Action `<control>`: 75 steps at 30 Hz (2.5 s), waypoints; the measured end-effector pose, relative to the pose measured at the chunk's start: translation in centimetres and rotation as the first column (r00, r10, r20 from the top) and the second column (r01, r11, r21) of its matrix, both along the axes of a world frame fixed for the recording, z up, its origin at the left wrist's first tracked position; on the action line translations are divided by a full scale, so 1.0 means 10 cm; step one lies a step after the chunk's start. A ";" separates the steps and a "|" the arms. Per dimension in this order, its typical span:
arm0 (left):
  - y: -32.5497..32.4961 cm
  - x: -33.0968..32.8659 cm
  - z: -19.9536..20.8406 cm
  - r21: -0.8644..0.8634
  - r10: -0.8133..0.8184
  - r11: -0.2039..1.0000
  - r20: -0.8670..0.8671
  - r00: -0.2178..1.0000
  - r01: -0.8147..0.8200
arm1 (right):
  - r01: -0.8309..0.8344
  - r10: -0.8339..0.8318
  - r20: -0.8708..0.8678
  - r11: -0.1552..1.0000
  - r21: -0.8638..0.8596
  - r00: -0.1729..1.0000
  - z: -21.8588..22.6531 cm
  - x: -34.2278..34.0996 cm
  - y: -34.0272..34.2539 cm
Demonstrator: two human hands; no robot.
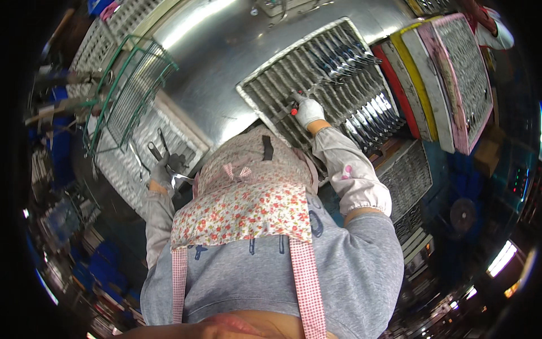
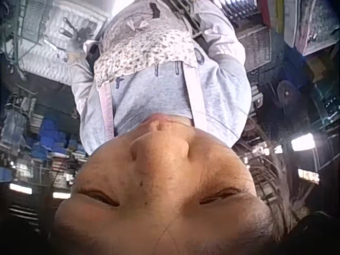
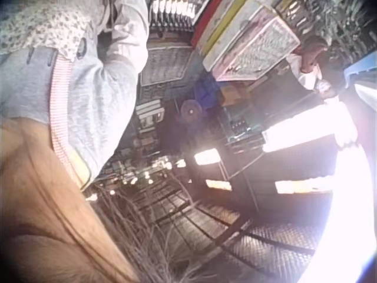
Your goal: The person sorts metal brackets by hand, arranging them from a plastic tray into designated slots on a production line.
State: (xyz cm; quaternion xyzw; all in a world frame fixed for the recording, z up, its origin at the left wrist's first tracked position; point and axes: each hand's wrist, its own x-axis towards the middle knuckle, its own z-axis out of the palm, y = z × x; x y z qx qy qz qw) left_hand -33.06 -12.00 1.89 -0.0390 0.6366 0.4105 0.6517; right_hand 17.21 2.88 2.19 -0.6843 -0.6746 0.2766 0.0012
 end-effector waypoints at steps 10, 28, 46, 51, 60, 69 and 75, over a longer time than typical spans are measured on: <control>1.50 2.44 0.61 0.326 -0.430 0.887 0.332 0.840 0.325 | -0.046 -0.015 0.331 0.984 0.175 0.944 -0.60 1.13 0.90; 1.74 3.72 0.06 0.229 -0.324 0.943 0.471 0.821 0.241 | -0.125 0.074 0.288 0.979 0.164 0.955 -0.45 1.40 1.19; 1.67 3.38 0.25 0.274 -0.364 0.920 0.341 0.867 0.279 | 0.030 -0.087 -0.792 0.996 -0.087 0.605 0.24 0.62 0.87; 1.55 3.36 0.10 0.268 -0.372 0.922 0.420 0.828 0.279 | 0.038 0.016 -0.674 0.997 0.065 0.738 0.16 0.17 0.86; 1.45 3.27 0.33 0.344 -0.288 0.928 0.412 0.865 0.145 | -0.041 -0.077 -0.701 0.988 -0.151 0.709 0.09 0.10 1.07; 1.49 2.90 0.85 0.364 -0.252 0.923 0.327 0.911 0.125 | -0.010 -0.047 0.402 0.990 0.137 0.914 -0.65 1.36 1.40; 1.51 2.65 1.20 0.357 -0.184 0.934 0.443 0.877 0.015 | -0.043 0.039 0.020 0.971 0.237 0.999 -0.18 1.47 1.28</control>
